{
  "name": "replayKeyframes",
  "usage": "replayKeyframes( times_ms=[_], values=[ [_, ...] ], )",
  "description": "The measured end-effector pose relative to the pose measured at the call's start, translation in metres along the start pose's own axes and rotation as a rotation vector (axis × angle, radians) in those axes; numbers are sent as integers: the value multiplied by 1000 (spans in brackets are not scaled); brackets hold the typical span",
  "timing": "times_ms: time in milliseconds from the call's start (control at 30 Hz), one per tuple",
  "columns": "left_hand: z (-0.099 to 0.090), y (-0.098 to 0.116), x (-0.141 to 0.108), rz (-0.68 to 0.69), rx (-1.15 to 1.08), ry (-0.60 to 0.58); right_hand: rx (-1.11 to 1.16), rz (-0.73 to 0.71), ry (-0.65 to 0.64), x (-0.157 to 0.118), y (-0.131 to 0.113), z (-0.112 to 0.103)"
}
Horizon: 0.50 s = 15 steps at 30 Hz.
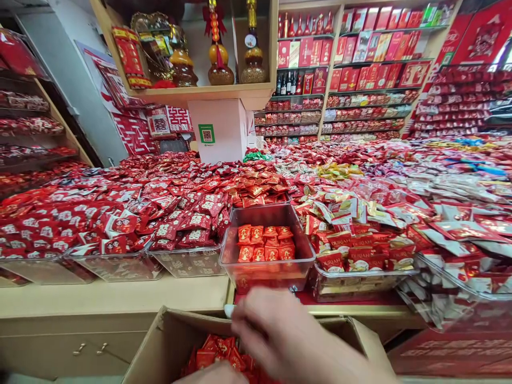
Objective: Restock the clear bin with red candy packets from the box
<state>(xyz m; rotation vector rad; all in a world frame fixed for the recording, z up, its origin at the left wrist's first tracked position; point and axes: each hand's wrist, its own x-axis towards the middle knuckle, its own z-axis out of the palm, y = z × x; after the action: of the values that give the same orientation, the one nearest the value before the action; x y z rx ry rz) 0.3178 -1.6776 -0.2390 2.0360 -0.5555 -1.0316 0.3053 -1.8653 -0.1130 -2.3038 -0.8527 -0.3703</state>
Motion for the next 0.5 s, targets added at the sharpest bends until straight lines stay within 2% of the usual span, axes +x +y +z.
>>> replayKeyframes(
  times_ms=[100,200,267,333,500],
  values=[
    [-10,23,-10,162,-196,14,143,155,-17,-42,-1,32],
    [-13,43,-17,268,-500,119,492,435,-3,-62,9,54],
    [-13,49,-18,275,-605,144,744,609,-10,-63,13,59],
    [-11,50,-17,247,-660,153,922,725,-19,-60,14,61],
    [-6,47,-17,286,-653,233,1053,817,-39,-55,8,61]
  ],
)
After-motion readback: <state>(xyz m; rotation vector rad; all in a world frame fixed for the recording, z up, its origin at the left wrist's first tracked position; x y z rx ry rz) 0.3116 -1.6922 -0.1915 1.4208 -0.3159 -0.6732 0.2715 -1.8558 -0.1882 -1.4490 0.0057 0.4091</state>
